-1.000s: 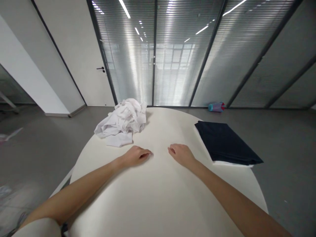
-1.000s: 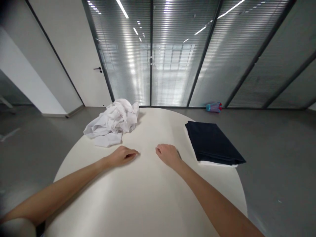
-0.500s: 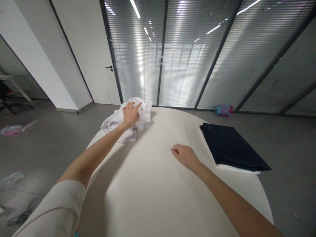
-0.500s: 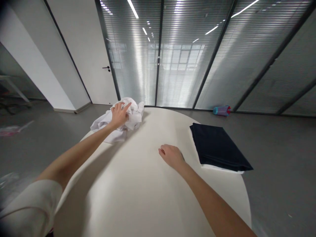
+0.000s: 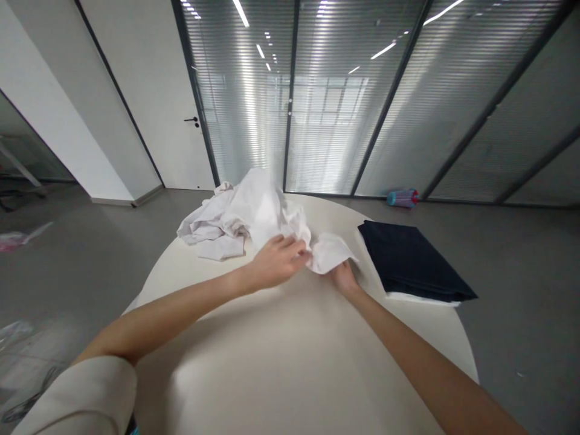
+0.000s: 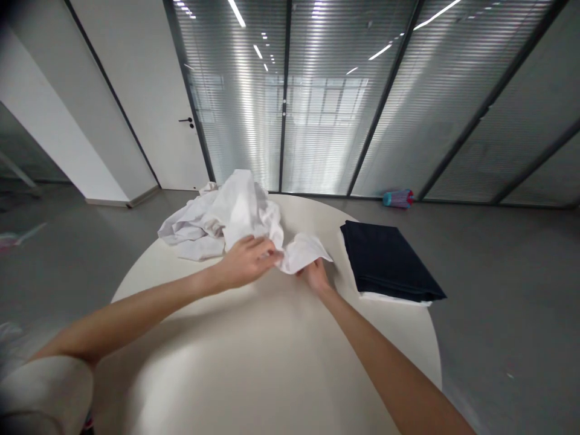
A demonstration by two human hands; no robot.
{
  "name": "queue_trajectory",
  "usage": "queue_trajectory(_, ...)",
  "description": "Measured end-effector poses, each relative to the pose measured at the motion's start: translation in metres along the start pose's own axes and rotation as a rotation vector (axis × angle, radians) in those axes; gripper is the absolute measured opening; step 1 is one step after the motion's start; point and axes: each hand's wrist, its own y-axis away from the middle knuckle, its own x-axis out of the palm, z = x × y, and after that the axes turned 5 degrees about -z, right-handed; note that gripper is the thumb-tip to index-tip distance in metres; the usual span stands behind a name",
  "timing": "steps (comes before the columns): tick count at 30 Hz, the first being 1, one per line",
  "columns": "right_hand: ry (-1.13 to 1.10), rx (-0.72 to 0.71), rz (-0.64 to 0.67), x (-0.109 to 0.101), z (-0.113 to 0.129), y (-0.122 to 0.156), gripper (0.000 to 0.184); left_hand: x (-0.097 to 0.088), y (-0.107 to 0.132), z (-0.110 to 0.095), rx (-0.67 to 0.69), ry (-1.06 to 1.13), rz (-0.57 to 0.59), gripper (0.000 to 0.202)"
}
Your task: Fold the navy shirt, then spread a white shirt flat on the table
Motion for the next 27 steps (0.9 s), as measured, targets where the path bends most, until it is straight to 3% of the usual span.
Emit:
queue_trajectory(2,-0.079,0.022,-0.066,0.000,-0.009,-0.006,0.062,-0.003,0.010,-0.024,0.115,0.153,0.126,0.023)
queue_trajectory(5,-0.156,0.041,-0.025,-0.001,-0.010,-0.007,0.062,-0.009,0.025,-0.028,0.089,0.310,0.156,0.030)
queue_trajectory(7,-0.216,0.060,0.063,0.000,-0.002,-0.003,0.060,-0.012,0.035,-0.018,-0.045,0.346,0.088,0.029)
queue_trajectory(9,-0.223,0.082,0.183,0.000,0.009,0.002,0.070,-0.010,0.045,-0.005,-0.251,0.327,-0.003,0.036)
queue_trajectory(11,-0.157,0.049,0.250,0.000,0.022,0.006,0.074,-0.001,0.057,0.005,-0.486,0.305,-0.070,0.061)
queue_trajectory(12,-0.108,0.006,0.242,-0.001,0.028,0.006,0.068,0.005,0.064,0.008,-0.593,0.321,-0.073,0.076)
queue_trajectory(14,-0.013,-0.105,0.120,-0.007,0.038,0.002,0.047,0.018,0.075,0.012,-0.747,0.420,-0.009,0.090)
queue_trajectory(17,0.062,-0.229,-0.197,-0.024,0.047,-0.011,0.032,0.024,0.084,0.010,-0.759,0.604,0.146,0.060)
queue_trajectory(20,0.153,-0.350,-0.497,-0.042,0.050,-0.023,0.027,0.010,0.078,0.002,-0.706,0.781,0.252,0.042)
queue_trajectory(22,0.295,-0.411,-0.566,-0.049,0.050,-0.025,0.025,-0.006,0.072,-0.005,-0.660,0.956,0.353,0.043)
queue_trajectory(25,0.632,-0.486,-0.566,-0.049,0.052,-0.016,0.032,-0.023,0.064,-0.010,-0.523,1.220,0.487,0.039)
queue_trajectory(27,0.804,-0.581,-0.522,-0.045,0.055,-0.006,0.045,-0.022,0.064,-0.007,-0.548,1.235,0.401,0.035)
